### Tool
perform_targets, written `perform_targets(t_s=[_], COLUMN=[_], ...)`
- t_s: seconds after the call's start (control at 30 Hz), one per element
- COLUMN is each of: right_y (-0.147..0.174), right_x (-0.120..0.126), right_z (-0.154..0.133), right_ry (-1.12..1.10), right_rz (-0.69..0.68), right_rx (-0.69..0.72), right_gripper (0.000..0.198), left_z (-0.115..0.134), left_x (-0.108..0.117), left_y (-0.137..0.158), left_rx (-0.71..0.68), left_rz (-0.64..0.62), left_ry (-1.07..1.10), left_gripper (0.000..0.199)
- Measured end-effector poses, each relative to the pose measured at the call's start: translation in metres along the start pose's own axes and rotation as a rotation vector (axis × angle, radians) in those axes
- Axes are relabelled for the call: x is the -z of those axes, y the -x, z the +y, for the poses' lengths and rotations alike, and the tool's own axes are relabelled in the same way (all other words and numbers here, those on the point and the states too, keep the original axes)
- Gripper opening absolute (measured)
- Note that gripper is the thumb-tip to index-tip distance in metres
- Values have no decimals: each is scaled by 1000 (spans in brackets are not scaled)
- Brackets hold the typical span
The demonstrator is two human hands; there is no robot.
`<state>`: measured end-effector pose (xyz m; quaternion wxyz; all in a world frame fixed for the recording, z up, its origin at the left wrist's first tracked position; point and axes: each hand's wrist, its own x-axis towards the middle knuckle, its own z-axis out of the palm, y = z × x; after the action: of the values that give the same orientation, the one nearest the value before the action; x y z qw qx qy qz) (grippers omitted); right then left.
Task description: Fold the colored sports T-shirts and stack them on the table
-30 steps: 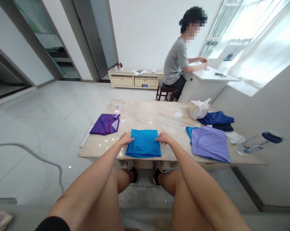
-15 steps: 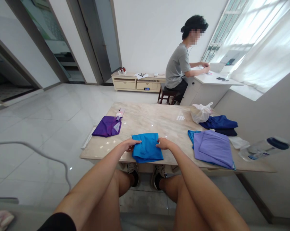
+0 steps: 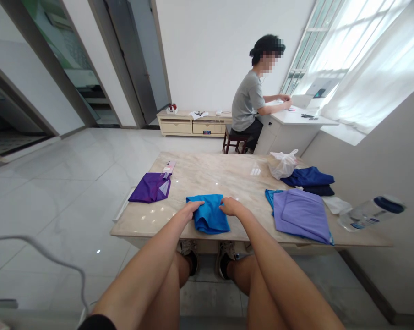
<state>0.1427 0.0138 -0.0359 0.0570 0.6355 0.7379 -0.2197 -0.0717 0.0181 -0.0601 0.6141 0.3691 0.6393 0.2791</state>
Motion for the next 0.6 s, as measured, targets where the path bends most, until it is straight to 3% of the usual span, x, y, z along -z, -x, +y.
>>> perform_targets(t_s=[0.1, 0.23, 0.4, 0.5, 0.6], right_y=[4, 12, 17, 19, 21], right_x=[1, 8, 17, 18, 16], right_z=[3, 13, 30, 39, 46], right_ry=[-28, -122, -424, -512, -701], right_rz=[58, 202, 503, 506, 389], right_rx=[-36, -55, -141, -185, -214], right_gripper=[36, 39, 37, 38, 48], left_z=[13, 35, 63, 73, 80], left_x=[-31, -69, -100, -107, -107], left_y=[0, 9, 28, 42, 60], left_rx=[-23, -149, -345, -504, -633], left_rz=[177, 268, 311, 319, 248], left_ry=[20, 79, 143, 141, 126], left_gripper=[33, 31, 59, 76, 81])
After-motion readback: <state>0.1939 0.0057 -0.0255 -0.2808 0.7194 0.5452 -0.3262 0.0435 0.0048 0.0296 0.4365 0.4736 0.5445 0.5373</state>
